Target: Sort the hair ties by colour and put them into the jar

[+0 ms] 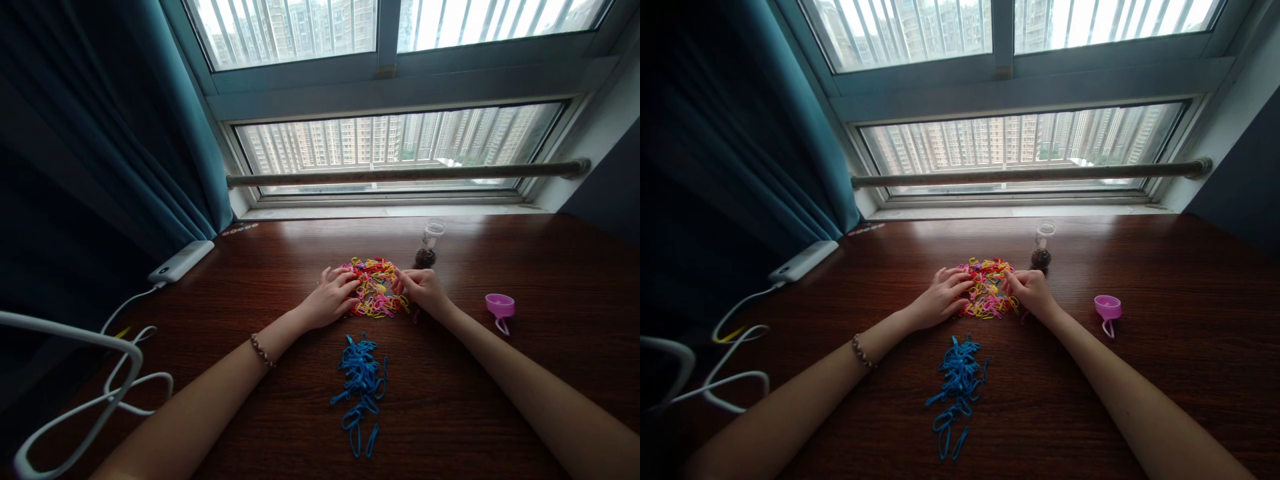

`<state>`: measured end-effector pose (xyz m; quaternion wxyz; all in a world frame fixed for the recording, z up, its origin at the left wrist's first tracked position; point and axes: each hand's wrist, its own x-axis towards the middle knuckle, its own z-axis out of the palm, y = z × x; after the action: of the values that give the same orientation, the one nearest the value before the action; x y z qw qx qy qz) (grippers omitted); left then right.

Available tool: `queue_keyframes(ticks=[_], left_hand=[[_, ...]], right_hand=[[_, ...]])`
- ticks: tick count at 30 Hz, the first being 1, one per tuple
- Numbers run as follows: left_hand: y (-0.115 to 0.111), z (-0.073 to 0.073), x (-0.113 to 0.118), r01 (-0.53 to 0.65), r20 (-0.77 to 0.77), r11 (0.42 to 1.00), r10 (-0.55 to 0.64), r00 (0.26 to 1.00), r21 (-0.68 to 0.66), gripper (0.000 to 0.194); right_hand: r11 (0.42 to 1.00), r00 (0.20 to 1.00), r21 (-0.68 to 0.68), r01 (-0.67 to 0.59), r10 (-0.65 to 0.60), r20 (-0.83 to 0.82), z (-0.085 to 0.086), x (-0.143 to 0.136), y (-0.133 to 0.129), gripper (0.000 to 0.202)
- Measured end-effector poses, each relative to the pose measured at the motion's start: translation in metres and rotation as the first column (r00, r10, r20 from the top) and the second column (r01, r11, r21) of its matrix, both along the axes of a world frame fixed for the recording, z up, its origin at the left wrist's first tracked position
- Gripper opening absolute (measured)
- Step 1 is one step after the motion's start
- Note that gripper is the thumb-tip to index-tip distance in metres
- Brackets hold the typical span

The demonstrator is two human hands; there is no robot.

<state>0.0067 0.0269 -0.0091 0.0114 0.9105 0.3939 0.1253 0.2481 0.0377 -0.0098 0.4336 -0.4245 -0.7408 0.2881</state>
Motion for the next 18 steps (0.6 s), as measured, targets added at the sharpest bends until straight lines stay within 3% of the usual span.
queue_keyframes(ticks=[11, 18], left_hand=[[0.0002, 0.0003, 0.0002, 0.002, 0.026, 1.000, -0.003, 1.000, 0.027, 0.042], [0.0038, -0.0040, -0.0046, -0.052, 0.342, 0.988, -0.002, 0.940, 0.148, 0.025]], right_hand=[[0.999, 0.983, 0.035, -0.007, 0.000, 0.181, -0.0071, 0.0010, 0.0014, 0.043], [0.997, 0.971, 0.054, -0.053, 0.039, 0.238, -0.0088, -0.0005, 0.0026, 0.036]])
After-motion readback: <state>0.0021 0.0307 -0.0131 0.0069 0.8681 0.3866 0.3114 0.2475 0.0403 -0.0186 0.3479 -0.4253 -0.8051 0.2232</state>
